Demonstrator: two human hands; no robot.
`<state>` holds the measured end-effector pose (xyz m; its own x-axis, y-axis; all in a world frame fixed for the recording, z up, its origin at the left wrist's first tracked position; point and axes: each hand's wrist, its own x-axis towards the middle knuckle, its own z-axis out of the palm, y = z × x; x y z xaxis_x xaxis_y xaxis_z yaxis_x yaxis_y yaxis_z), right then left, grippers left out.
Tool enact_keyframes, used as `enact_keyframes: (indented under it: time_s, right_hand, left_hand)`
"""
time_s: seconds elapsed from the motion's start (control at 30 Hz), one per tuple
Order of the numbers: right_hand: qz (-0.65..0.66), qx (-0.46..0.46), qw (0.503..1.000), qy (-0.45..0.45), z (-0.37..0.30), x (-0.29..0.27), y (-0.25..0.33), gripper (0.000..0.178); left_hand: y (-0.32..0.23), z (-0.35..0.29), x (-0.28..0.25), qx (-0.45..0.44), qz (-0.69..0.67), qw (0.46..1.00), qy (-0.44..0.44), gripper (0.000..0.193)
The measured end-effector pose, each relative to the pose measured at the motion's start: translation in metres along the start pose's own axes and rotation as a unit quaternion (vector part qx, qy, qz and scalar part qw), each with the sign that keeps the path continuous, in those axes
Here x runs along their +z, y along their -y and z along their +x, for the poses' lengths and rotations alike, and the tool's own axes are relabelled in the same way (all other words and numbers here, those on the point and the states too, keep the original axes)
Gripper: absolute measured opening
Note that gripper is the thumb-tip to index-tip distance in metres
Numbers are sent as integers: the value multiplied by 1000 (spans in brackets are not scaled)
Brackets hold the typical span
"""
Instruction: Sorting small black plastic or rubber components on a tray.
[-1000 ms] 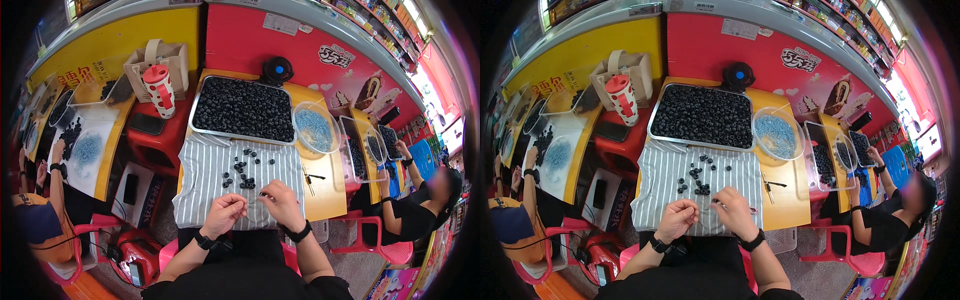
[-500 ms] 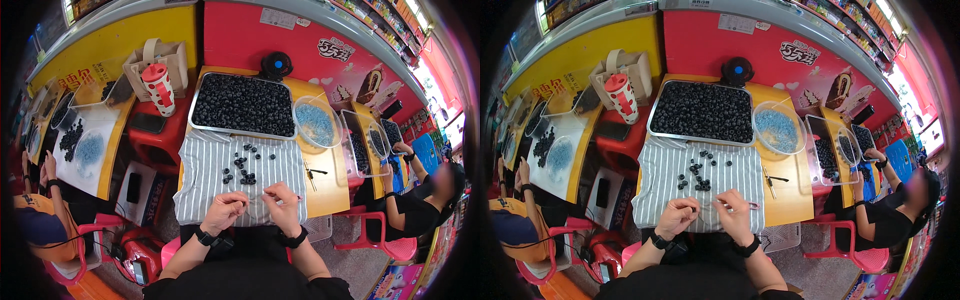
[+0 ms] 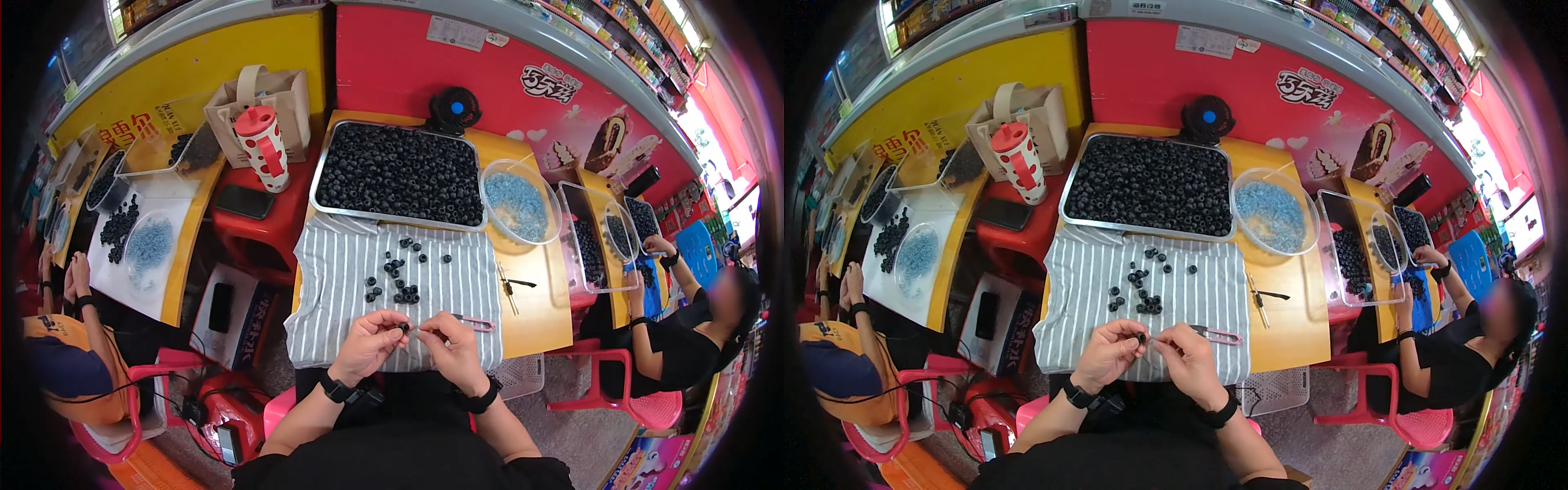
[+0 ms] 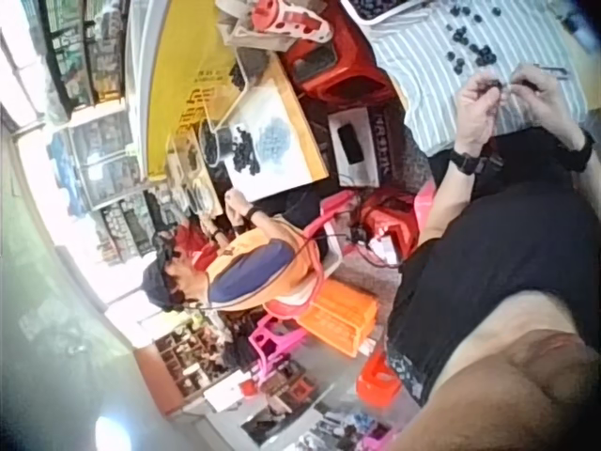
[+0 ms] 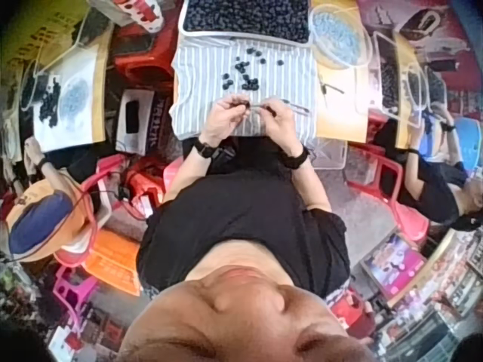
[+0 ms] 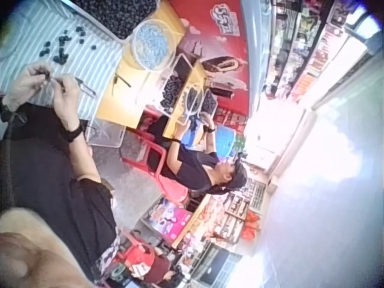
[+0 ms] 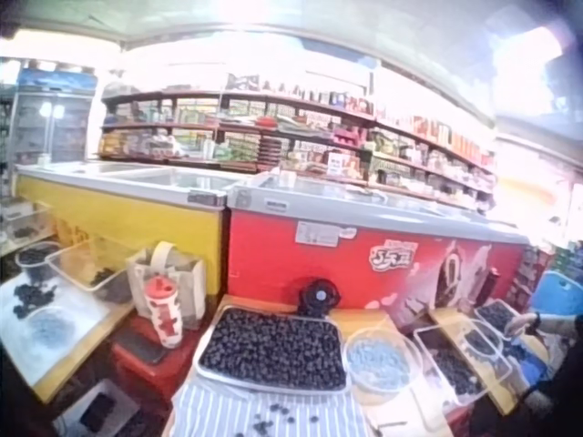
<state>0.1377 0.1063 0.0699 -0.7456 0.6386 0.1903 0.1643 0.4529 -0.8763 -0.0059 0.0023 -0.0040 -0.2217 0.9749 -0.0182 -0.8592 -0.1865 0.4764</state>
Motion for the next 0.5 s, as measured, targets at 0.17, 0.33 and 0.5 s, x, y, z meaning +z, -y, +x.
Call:
enact_keyframes:
  time_s: [0.17, 0.33, 0.5]
  right_hand:
    - [35, -58, 998, -12, 8, 7, 4, 9]
    - [36, -73, 997, -14, 6, 9, 6, 9]
    - [88, 6, 995, 52, 9, 1, 3, 8]
  left_hand:
    - [-1, 0, 7, 3, 7, 1000, -4, 24]
    - [-1, -1, 6, -9, 30, 999, -15, 21]
    - [-2, 0, 5, -5, 62, 997, 46, 20]
